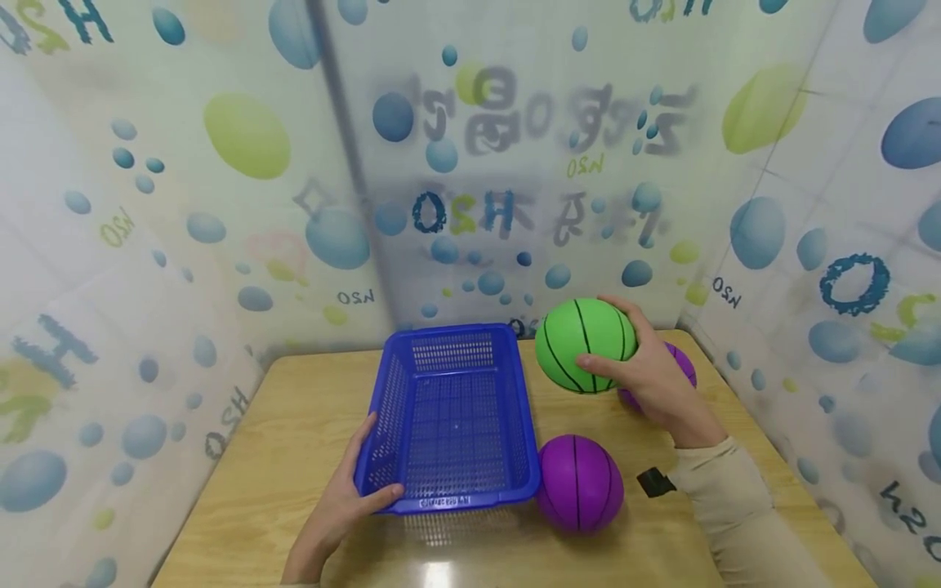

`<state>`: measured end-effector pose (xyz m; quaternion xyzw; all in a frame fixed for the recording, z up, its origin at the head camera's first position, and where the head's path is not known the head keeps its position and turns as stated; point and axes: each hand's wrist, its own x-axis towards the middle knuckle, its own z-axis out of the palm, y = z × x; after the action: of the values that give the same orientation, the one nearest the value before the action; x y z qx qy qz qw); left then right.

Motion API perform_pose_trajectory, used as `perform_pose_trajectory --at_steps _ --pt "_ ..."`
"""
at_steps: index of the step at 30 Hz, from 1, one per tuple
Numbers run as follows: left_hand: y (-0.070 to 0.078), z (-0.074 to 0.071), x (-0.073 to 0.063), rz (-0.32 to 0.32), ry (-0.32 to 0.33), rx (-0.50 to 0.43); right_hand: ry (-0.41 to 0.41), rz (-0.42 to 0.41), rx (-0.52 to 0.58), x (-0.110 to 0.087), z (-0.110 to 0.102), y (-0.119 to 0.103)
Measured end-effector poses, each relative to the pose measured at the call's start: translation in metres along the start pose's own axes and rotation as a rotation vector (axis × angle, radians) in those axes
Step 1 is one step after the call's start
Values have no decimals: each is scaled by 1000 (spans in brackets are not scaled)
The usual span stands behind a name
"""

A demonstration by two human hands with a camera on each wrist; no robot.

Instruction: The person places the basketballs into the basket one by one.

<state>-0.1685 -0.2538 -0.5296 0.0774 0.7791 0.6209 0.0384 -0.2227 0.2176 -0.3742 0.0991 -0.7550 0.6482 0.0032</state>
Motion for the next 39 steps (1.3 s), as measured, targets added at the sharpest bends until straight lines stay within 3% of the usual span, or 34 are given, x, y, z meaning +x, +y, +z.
perform_pose_trajectory --at_steps 11,16,27,31,39 --pt "2 -1 2 3 -10 19 -136 -80 95 28 58 -17" --pt "4 1 5 3 -19 26 -154 -100 90 32 70 -20" --pt "2 2 6 6 -12 58 -208 -48 71 30 86 -15" --pt "2 1 4 7 -11 67 -254 -62 12 29 97 -7" --pt "3 -1 2 24 -6 56 -353 -128 -314 18 124 10"
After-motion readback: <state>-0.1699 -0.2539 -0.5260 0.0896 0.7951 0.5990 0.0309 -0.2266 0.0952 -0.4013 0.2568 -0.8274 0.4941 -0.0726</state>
